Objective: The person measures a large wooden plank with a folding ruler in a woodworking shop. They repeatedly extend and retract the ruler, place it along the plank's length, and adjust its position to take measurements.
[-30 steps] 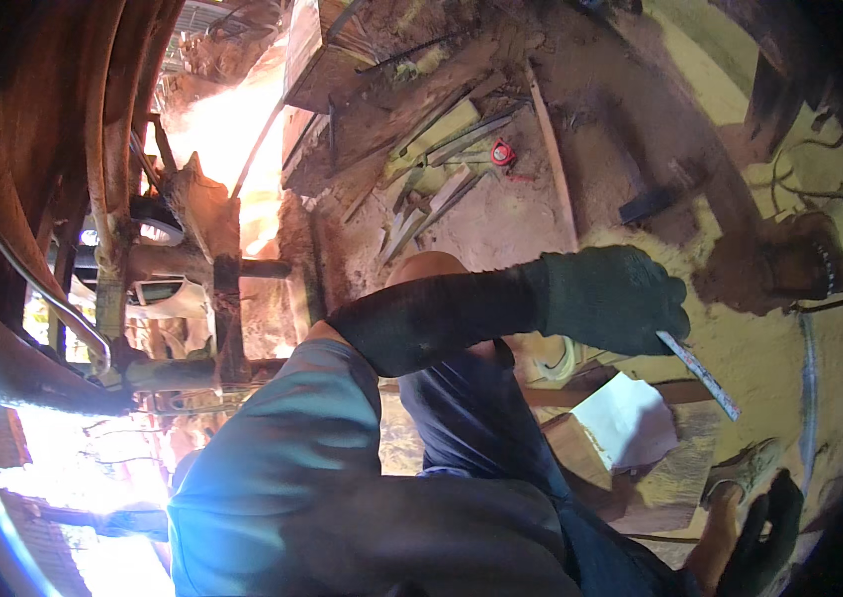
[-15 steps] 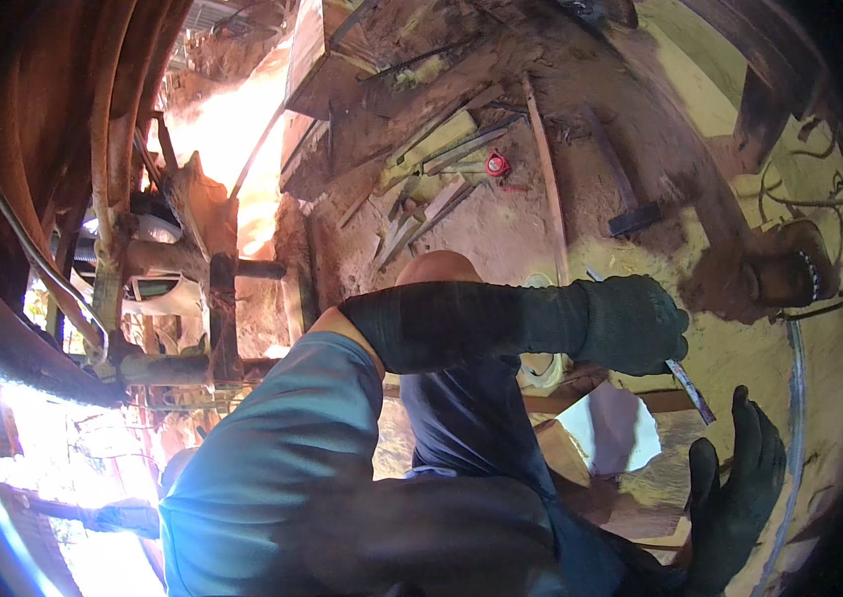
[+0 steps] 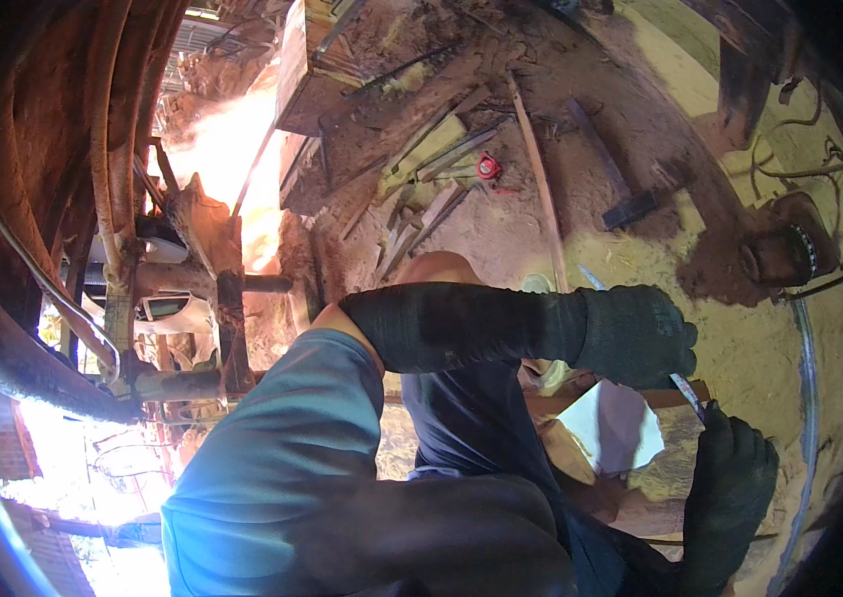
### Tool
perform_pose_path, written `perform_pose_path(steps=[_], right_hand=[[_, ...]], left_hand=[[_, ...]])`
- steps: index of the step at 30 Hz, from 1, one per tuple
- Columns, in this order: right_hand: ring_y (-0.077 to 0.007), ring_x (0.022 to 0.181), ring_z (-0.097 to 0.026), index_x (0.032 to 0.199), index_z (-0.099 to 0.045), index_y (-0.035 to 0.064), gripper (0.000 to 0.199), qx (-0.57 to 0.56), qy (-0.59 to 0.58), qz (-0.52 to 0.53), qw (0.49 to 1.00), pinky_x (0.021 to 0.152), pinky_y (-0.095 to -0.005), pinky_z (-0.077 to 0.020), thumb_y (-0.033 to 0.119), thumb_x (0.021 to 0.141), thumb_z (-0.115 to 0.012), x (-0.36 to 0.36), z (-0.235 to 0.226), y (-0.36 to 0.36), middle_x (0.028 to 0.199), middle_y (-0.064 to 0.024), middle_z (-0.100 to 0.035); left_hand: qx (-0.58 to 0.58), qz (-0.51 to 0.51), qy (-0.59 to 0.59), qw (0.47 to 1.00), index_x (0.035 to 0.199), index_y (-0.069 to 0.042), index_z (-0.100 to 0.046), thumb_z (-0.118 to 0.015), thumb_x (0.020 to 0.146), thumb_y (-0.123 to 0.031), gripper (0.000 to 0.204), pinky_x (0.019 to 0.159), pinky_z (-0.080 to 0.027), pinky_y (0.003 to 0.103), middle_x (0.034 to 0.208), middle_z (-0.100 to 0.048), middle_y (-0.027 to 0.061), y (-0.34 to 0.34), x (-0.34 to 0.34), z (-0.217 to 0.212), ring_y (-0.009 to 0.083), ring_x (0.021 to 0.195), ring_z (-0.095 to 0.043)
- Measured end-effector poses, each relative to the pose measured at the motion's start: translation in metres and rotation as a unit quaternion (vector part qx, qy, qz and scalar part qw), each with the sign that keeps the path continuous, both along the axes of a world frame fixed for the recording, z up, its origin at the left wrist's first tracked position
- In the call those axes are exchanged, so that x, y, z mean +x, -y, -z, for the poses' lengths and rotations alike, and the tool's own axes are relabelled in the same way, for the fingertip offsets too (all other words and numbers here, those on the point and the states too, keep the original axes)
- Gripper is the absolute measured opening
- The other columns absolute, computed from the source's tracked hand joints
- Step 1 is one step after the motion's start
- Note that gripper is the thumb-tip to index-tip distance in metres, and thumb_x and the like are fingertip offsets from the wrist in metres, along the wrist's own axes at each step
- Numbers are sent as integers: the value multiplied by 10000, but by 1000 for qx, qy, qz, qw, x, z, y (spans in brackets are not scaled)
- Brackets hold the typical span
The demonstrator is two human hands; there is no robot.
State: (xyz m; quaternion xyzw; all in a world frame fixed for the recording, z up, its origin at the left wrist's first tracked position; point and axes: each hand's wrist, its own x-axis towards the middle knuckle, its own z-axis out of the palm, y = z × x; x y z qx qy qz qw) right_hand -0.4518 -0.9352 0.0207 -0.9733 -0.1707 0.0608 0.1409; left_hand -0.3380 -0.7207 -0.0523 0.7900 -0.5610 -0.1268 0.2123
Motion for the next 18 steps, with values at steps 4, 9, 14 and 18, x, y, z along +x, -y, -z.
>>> perform_pose_path(steps=[4, 9, 14, 18], right_hand=[[-301, 818, -562, 1150, -571, 16, 308, -19, 18, 7, 1000, 723, -407, -445, 7, 845, -528, -3, 8, 10, 875, -132, -568], [-326, 811, -572, 1164, -572, 23, 293, -63, -25, 44, 997, 696, -401, -458, 5, 880, -503, -2, 14, 21, 896, -154, -579], [-344, 805, -608, 1051, -624, -2, 174, 64, 59, 65, 994, 689, -389, -479, 9, 896, -546, -3, 22, 36, 884, -172, -625], [-337, 786, -613, 1001, -640, -18, 134, 90, 97, 67, 989, 678, -381, -481, 3, 909, -545, -5, 14, 36, 859, -167, -642]], left_hand=[[-7, 5, -5, 1000, 832, -138, -640, -602, 816, -295, 162, 662, -514, 411, 799, -582, 72, 5, -2, 0, 275, 744, -631], [3, 4, -13, 1000, 822, -135, -643, -596, 836, -318, 189, 661, -515, 414, 799, -596, 73, 6, -3, 0, 274, 749, -635], [8, 5, -12, 1000, 816, -133, -646, -593, 838, -322, 198, 667, -516, 414, 783, -613, 70, 5, -2, 2, 277, 757, -641], [1, 2, -14, 1000, 822, -135, -659, -588, 839, -327, 206, 659, -514, 425, 783, -621, 69, 5, -3, 7, 284, 748, -644]])
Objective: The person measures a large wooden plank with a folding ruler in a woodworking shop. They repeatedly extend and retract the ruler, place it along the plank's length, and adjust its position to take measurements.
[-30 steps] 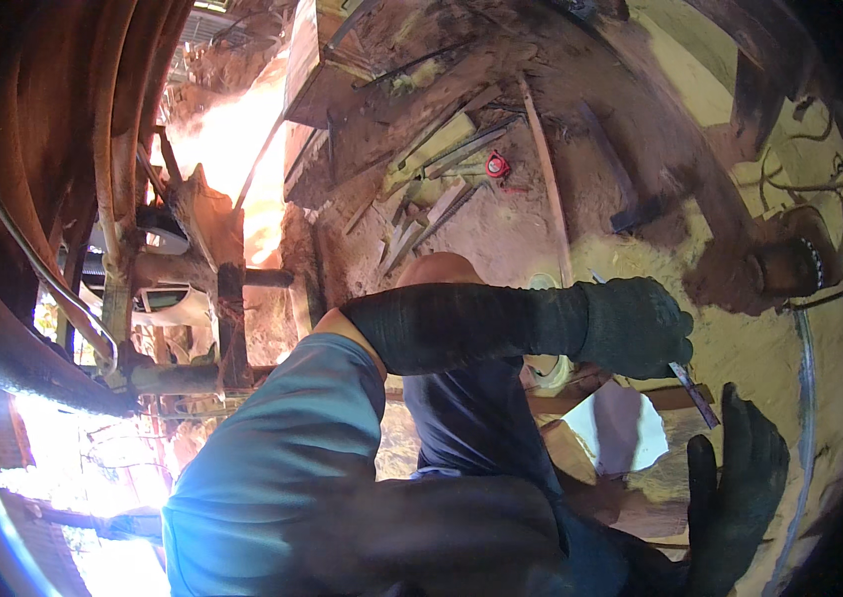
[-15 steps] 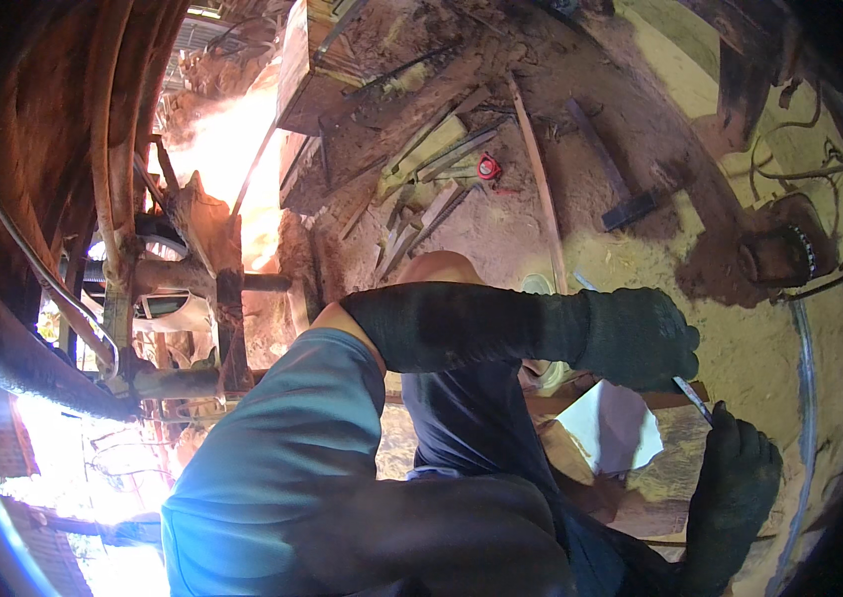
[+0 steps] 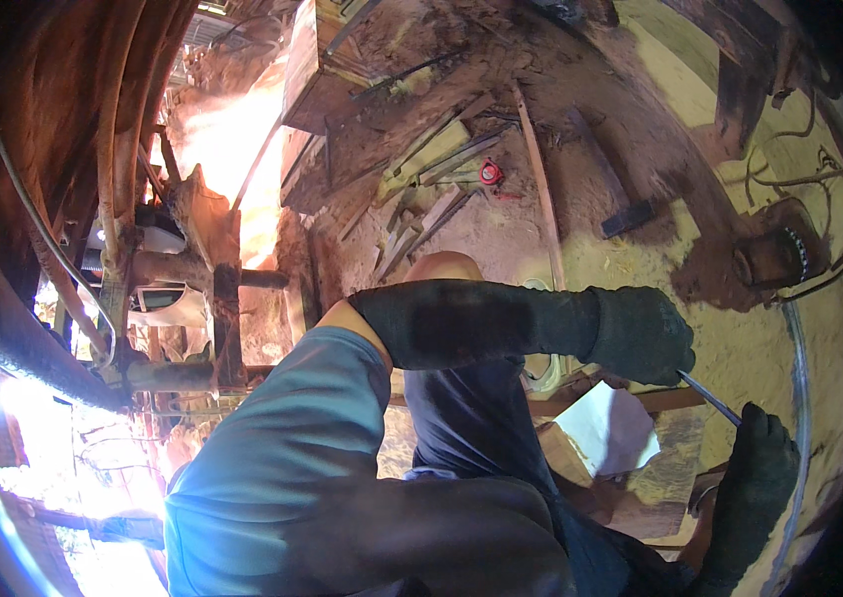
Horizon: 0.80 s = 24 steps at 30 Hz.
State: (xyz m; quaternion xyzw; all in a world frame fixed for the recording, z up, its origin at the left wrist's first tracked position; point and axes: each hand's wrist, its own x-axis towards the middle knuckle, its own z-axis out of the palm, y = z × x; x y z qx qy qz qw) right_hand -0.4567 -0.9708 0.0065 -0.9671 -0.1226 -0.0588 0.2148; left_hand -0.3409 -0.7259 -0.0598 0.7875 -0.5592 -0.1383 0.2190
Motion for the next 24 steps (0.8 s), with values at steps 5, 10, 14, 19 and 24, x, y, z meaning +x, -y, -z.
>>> perform_pose_path(steps=[5, 10, 14, 19, 24], right_hand=[[-341, 788, -612, 1026, -635, -12, 145, -48, -13, -25, 998, 683, -385, -481, 8, 909, -551, -2, 0, -1, 894, -174, -641], [-347, 825, -611, 1070, -631, -6, 175, -28, -15, 8, 999, 714, -394, -482, 39, 914, -566, -3, 14, 26, 936, -174, -647], [-341, 850, -614, 1087, -631, -8, 190, -13, 4, 18, 1000, 724, -400, -480, 41, 913, -571, 0, 28, 45, 941, -180, -647], [-337, 841, -615, 1070, -638, -8, 179, 5, -1, 22, 1000, 714, -401, -474, 17, 901, -582, -1, 23, 37, 929, -181, -641], [-358, 836, -591, 1070, -627, 10, 202, -61, 31, -20, 997, 708, -420, -463, 1, 869, -605, -4, 23, 32, 923, -181, -619]], left_hand=[[51, 18, -3, 999, 810, -126, -679, -579, 844, -351, 249, 655, -512, 438, 771, -646, 79, 0, -1, 4, 296, 736, -650], [82, 23, -25, 996, 797, -117, -680, -585, 834, -348, 253, 657, -516, 440, 752, -651, 89, 2, -2, -4, 304, 738, -657], [78, 41, 44, 995, 781, -114, -667, -616, 801, -300, 195, 632, -522, 433, 739, -648, 88, -2, -2, 3, 304, 725, -661], [99, 16, 52, 994, 779, -167, -681, -621, 768, -279, 127, 642, -523, 420, 779, -662, 59, -3, -1, 12, 298, 755, -655], [108, 10, 62, 992, 777, -164, -679, -612, 770, -270, 125, 641, -525, 418, 777, -662, 58, -1, -3, 12, 298, 754, -656]])
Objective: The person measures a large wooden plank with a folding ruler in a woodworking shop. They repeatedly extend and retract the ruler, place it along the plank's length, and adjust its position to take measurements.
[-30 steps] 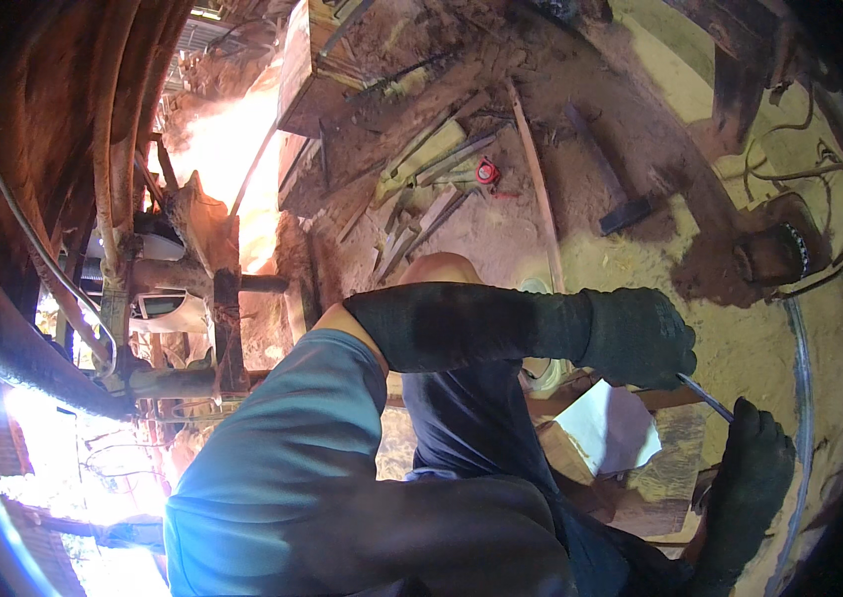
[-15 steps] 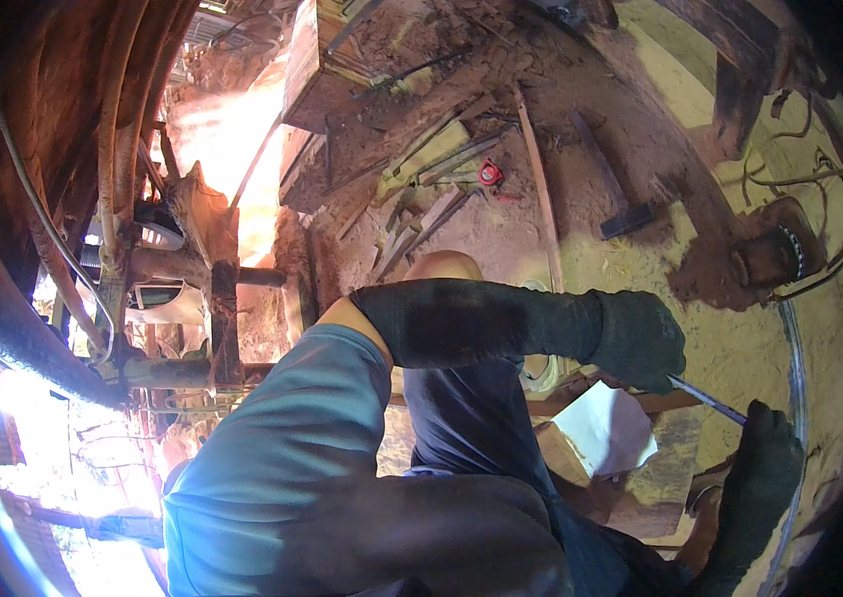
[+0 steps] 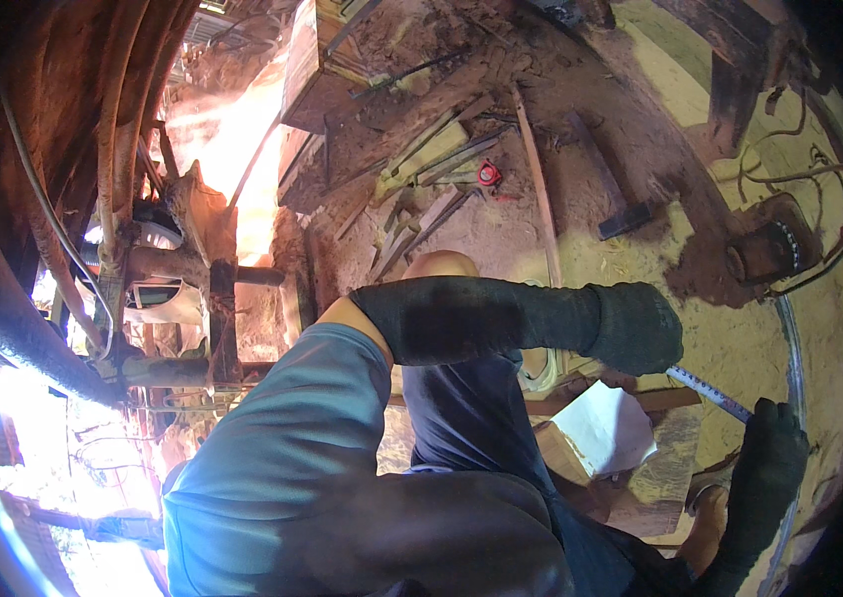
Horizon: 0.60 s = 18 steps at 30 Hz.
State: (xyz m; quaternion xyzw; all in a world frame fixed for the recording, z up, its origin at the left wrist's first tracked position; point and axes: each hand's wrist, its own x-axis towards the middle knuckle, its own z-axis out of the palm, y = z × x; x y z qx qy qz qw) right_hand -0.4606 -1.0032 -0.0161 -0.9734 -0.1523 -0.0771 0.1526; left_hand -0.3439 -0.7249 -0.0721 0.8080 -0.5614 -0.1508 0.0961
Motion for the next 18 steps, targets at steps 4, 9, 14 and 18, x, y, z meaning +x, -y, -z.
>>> perform_pose_path(steps=[4, 9, 14, 18], right_hand=[[-368, 822, -568, 1038, -597, 25, 179, -6, -4, -12, 1000, 689, -432, -447, 13, 860, -604, -1, 1, -4, 902, -174, -589], [-360, 710, -516, 819, -502, 37, 90, -29, 6, -5, 1000, 614, -445, -399, 48, 888, -559, 0, -3, -16, 761, -151, -502], [-360, 712, -518, 826, -521, 43, 66, -58, -28, -11, 998, 616, -448, -395, 51, 876, -564, -1, -9, -18, 752, -153, -503], [-347, 706, -516, 794, -508, 50, 106, -66, -54, -16, 996, 626, -439, -405, 74, 887, -552, 0, -8, -21, 742, -131, -499]], left_hand=[[1, -5, 7, 1000, 763, -162, -678, -602, 770, -264, 128, 640, -530, 415, 771, -663, 57, 2, -1, -5, 293, 756, -659], [-35, 3, 41, 999, 738, -152, -679, -600, 764, -255, 132, 632, -534, 417, 756, -666, 63, 0, -5, 1, 291, 741, -664], [-60, 0, 50, 997, 696, -124, -679, -605, 754, -234, 146, 623, -535, 420, 721, -668, 79, 5, -6, 2, 301, 702, -666], [-71, 9, 46, 996, 675, -120, -620, -610, 754, -257, 158, 544, -500, 435, 675, -613, 81, 5, -8, 13, 296, 634, -639]])
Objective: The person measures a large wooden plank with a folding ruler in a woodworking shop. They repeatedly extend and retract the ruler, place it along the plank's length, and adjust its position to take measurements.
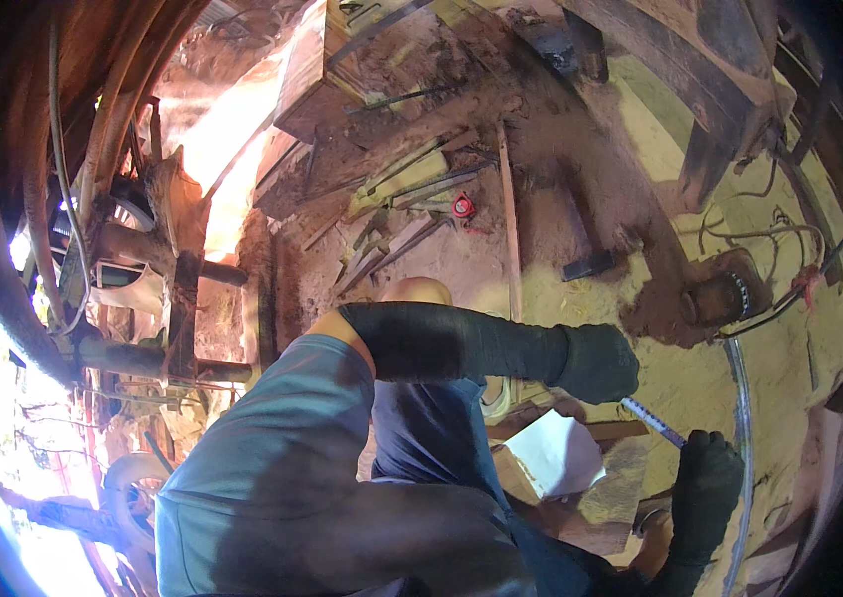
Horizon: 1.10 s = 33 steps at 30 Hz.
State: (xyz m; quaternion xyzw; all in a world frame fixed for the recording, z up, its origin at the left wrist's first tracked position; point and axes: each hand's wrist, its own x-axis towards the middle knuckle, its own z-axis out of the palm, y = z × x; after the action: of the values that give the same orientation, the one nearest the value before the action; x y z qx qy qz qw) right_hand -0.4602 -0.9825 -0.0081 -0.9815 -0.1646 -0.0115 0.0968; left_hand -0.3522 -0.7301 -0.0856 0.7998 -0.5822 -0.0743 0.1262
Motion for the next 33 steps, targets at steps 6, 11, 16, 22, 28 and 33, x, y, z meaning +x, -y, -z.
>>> perform_pose_path(steps=[6, 11, 16, 22, 28, 33], right_hand=[[-326, 723, -525, 796, -496, 61, 115, -41, -14, -24, 999, 648, -427, -414, 94, 895, -543, -8, 8, 0, 750, -123, -497], [-315, 650, -531, 724, -522, 71, 107, -36, 39, -50, 997, 576, -439, -391, 81, 817, -574, -14, 20, -2, 681, -115, -501], [-321, 640, -532, 729, -526, 74, 108, -14, 22, -60, 998, 576, -444, -390, 94, 816, -587, -16, 22, -4, 670, -113, -505], [-326, 634, -551, 732, -547, 72, 96, -26, 22, -64, 997, 576, -445, -404, 105, 801, -605, -16, 26, -5, 671, -116, -528], [-322, 647, -559, 698, -556, 70, 120, -27, -32, -57, 998, 592, -446, -411, 109, 779, -635, -12, 31, -8, 674, -115, -535], [-320, 644, -557, 712, -573, 70, 103, 6, -6, -66, 998, 587, -443, -410, 111, 774, -644, -14, 27, -9, 668, -113, -532]], left_hand=[[19, 18, 22, 999, 683, -105, -638, -631, 711, -252, 150, 539, -504, 444, 678, -621, 88, 0, -4, 4, 305, 622, -647], [67, 19, -6, 998, 691, -103, -684, -651, 686, -236, 137, 546, -505, 442, 663, -655, 104, 11, -6, 9, 317, 634, -660], [49, 17, 53, 997, 688, -101, -707, -662, 682, -227, 134, 579, -522, 440, 700, -676, 111, 10, -11, 0, 311, 666, -675], [73, 17, 36, 996, 729, -94, -721, -659, 689, -214, 141, 635, -540, 438, 743, -686, 117, 6, -12, -10, 309, 714, -682], [70, -2, 30, 997, 716, -86, -718, -647, 683, -201, 139, 623, -539, 448, 734, -685, 132, -2, -16, -10, 329, 721, -682], [71, -7, 30, 997, 699, -80, -712, -645, 669, -193, 135, 598, -535, 450, 714, -682, 128, 1, -16, -4, 333, 689, -680]])
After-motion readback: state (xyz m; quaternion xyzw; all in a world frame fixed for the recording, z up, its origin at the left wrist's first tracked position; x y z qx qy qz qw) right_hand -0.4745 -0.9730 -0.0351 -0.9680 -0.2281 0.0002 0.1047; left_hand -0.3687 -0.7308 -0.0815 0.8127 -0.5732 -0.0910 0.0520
